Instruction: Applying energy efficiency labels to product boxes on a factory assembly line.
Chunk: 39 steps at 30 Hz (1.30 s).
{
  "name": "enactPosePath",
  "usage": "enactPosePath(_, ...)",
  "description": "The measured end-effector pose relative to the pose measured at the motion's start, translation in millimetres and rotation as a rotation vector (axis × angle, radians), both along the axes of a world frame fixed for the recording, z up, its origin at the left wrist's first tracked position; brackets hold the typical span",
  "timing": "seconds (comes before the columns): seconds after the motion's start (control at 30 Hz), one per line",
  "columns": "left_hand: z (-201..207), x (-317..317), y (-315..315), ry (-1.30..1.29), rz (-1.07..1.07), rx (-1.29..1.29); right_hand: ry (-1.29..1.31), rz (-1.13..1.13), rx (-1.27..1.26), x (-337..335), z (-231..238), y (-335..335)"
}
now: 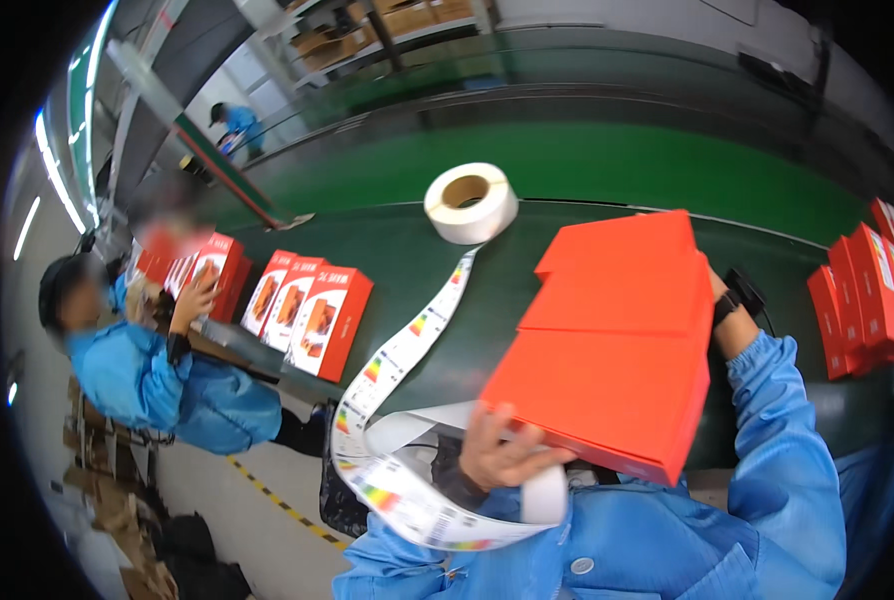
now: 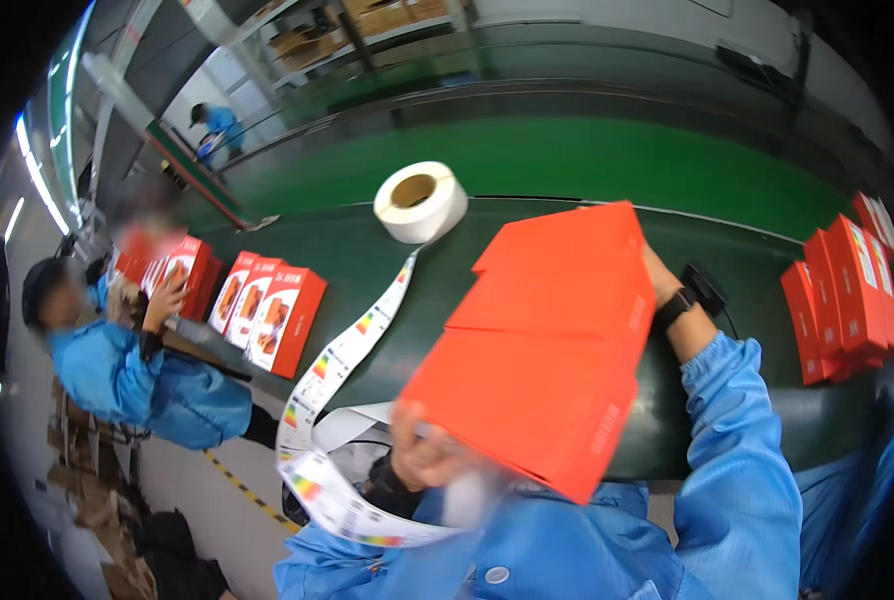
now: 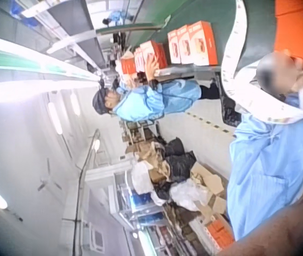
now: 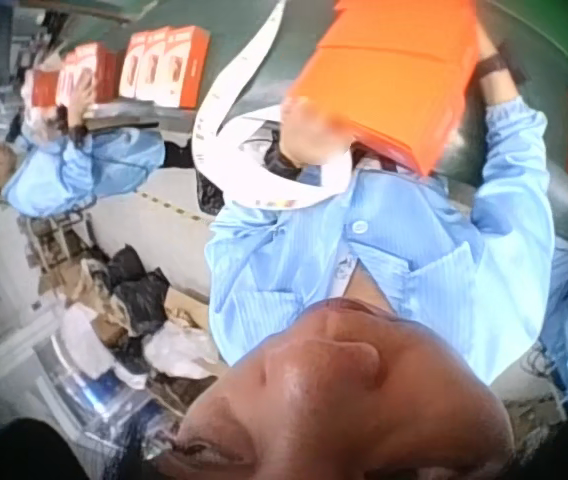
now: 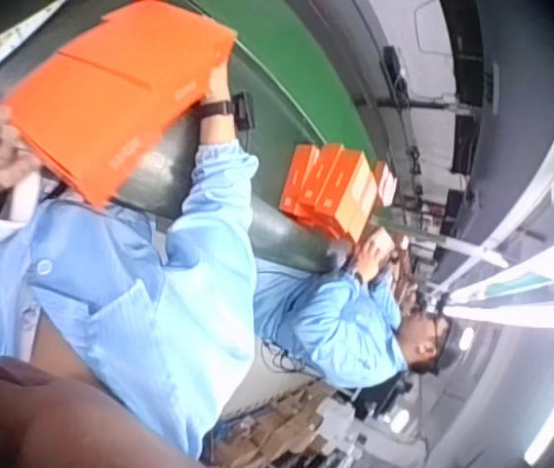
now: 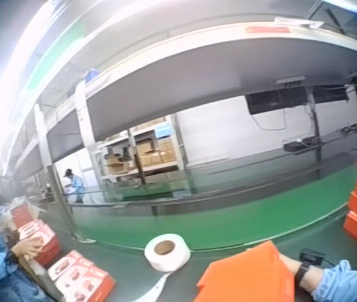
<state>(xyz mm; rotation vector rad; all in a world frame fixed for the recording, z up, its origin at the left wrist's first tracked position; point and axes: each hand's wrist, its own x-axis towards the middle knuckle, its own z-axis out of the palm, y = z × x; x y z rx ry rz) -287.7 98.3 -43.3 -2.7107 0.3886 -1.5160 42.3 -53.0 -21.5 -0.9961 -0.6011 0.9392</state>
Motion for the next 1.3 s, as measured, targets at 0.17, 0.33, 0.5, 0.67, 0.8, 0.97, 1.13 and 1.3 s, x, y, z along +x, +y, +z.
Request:
enactPosePath(0.17,-30,-17,-39,0.395,0.069,0.025,-0.283,-0.113,-0.164,29,-28,-4)
enactPosePath(0.33,-24,-7,-48,0.401,0.128,0.211,-0.071,0.045,0.017,55,-42,6)
enactPosePath(0.5,-13,-1,-55,0.367,0.158,0.221,-0.003,0.017,-0.016,79,-31,9)
enactPosePath(0.67,7,-8,-37,0.558,-0.002,-0.045,0.034,-0.329,0.056,105,-30,-21)
enactPosePath(0.8,77,-2,4,0.788,0.247,-0.792,-0.148,-0.753,-0.052,64,-11,-56)
enactPosePath(0.97,63,92,60,0.434,-0.160,-1.510,-0.549,-0.610,-0.220,-47,-19,-100)
enactPosePath(1.13,9,137,48,0.451,-0.291,-1.736,-0.480,-0.477,-0.162,-132,-17,-84)
enactPosePath(1.3,3,149,8,0.442,-0.507,-1.765,-0.439,-0.515,-0.185,-121,-11,-66)
